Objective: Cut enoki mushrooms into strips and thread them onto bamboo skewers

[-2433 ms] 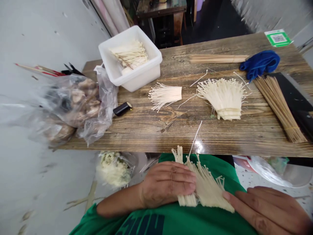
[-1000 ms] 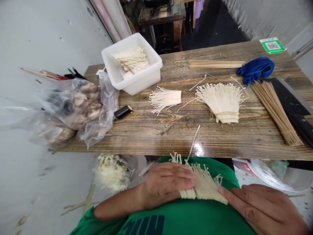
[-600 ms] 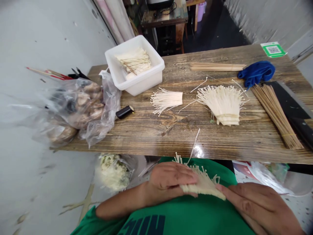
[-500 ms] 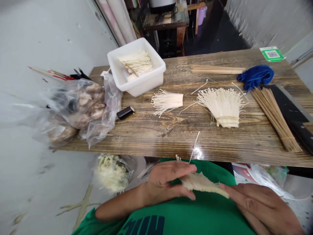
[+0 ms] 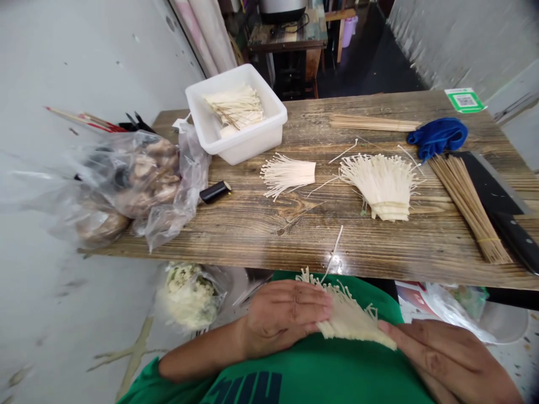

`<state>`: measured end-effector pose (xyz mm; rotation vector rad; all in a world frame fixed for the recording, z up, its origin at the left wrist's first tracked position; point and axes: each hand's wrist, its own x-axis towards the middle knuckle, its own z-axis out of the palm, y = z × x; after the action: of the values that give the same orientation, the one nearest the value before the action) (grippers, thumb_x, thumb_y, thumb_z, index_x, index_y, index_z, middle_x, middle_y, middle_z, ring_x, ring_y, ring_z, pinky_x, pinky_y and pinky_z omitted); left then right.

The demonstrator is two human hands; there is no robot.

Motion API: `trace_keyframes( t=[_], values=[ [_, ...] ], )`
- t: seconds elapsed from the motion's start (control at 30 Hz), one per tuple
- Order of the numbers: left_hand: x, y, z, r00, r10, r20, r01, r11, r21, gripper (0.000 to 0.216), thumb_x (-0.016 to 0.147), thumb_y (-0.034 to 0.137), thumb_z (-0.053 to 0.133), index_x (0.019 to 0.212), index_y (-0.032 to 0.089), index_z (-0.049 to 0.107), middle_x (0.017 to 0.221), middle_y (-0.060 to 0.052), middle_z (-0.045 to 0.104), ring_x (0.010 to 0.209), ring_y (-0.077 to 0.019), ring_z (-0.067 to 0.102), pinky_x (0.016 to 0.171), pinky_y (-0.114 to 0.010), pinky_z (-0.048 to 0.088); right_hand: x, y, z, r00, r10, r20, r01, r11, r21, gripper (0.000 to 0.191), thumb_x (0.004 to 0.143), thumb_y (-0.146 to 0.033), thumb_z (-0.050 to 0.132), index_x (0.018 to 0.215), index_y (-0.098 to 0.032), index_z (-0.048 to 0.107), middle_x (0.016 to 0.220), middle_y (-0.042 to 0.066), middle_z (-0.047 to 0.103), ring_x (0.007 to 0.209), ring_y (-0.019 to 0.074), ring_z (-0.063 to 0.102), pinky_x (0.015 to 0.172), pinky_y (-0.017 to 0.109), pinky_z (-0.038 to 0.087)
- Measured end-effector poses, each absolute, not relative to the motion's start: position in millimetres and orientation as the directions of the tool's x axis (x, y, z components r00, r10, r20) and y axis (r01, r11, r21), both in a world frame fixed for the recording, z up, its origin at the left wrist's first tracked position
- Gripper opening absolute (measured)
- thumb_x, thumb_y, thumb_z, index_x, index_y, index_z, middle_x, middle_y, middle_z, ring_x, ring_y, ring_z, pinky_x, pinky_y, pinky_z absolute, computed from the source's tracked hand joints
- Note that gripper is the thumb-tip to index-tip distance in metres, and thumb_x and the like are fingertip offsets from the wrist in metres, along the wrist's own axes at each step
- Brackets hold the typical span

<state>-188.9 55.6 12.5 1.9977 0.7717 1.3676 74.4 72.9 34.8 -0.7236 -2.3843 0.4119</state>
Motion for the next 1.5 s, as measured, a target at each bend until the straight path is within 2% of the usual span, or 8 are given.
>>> trace_keyframes(
  t=[0.17,0.3,0.43,0.6,0.8,0.9,1.2,1.5],
  values=[
    [-188.9,54.8,10.6,0.315,0.745,0.588,0.116,-0.645,0.755,0.024,0.089,0.017,0.056,0.112,0.016,0.060,0.099,-0.010,0.074,0.099,-0.0159,0.068,0.091,-0.029,0.054,77.1,73.5,37.2,-0.689,0.565,0.455,0.399,0.819,-0.413,0.044,0.095,-0.015,0.040,0.138,-0.024,0.046,0.078,0.003,0.069,0.060,0.0147,0.063,0.048,0.026,0.048],
    [-187.7,54.2,10.5,0.350,0.751,0.560,0.114,-0.628,0.770,0.023,0.087,0.017,0.059,0.110,0.014,0.062,0.098,-0.010,0.074,0.100,-0.0154,0.067,0.091,-0.026,0.054,83.0,75.8,43.5,-0.756,0.510,0.410,0.399,0.856,-0.330,0.049,0.097,-0.014,0.037,0.144,-0.024,0.034,0.082,0.005,0.070,0.065,0.0151,0.063,0.054,0.027,0.048],
    [-186.3,54.1,12.3,0.355,0.748,0.561,0.132,-0.634,0.762,0.023,0.085,0.018,0.061,0.108,0.015,0.063,0.097,-0.008,0.074,0.099,-0.0150,0.068,0.091,-0.025,0.053,85.7,75.5,48.6,-0.778,0.502,0.377,0.424,0.863,-0.274,0.051,0.097,-0.012,0.037,0.146,-0.022,0.030,0.082,0.006,0.070,0.068,0.0161,0.063,0.058,0.029,0.049],
    [-185.4,55.8,14.5,0.381,0.732,0.564,0.178,-0.657,0.732,0.020,0.085,0.017,0.060,0.105,0.014,0.063,0.095,-0.008,0.075,0.095,-0.0150,0.069,0.089,-0.025,0.054,83.6,74.8,49.2,-0.770,0.514,0.378,0.432,0.856,-0.285,0.053,0.097,-0.015,0.034,0.148,-0.026,0.026,0.081,0.003,0.071,0.064,0.0176,0.064,0.056,0.029,0.049],
    [-182.4,54.0,9.6,0.365,0.730,0.578,0.194,-0.667,0.719,0.017,0.085,0.022,0.062,0.100,0.015,0.065,0.094,-0.006,0.075,0.091,-0.0137,0.070,0.091,-0.023,0.053,83.7,82.2,47.9,-0.759,0.494,0.425,0.387,0.866,-0.315,0.041,0.095,-0.014,0.042,0.134,-0.022,0.051,0.082,0.004,0.071,0.066,0.0153,0.065,0.054,0.026,0.049],
    [-181.7,53.1,9.1,0.376,0.729,0.573,0.194,-0.666,0.720,0.017,0.086,0.021,0.060,0.102,0.016,0.064,0.095,-0.006,0.075,0.094,-0.0119,0.069,0.093,-0.022,0.052,85.1,84.0,45.5,-0.743,0.503,0.441,0.378,0.860,-0.343,0.037,0.095,-0.014,0.041,0.127,-0.022,0.057,0.082,0.003,0.071,0.065,0.0142,0.064,0.054,0.025,0.049],
    [-183.4,55.4,12.9,0.387,0.723,0.573,0.196,-0.671,0.715,0.012,0.083,0.016,0.063,0.093,0.009,0.067,0.089,-0.011,0.075,0.091,-0.0144,0.070,0.090,-0.022,0.054,81.7,83.3,47.4,-0.765,0.483,0.426,0.339,0.864,-0.372,0.031,0.092,-0.012,0.047,0.118,-0.016,0.062,0.082,0.005,0.070,0.061,0.0133,0.062,0.049,0.024,0.048],
    [-183.6,56.7,15.4,0.426,0.724,0.543,0.191,-0.659,0.728,0.014,0.088,0.022,0.058,0.095,0.013,0.066,0.089,-0.008,0.076,0.091,-0.0122,0.070,0.090,-0.020,0.054,81.9,88.4,45.0,-0.754,0.482,0.447,0.367,0.873,-0.323,0.037,0.094,-0.011,0.041,0.124,-0.023,0.060,0.081,0.003,0.071,0.065,0.0151,0.065,0.051,0.026,0.050]
  ],
)
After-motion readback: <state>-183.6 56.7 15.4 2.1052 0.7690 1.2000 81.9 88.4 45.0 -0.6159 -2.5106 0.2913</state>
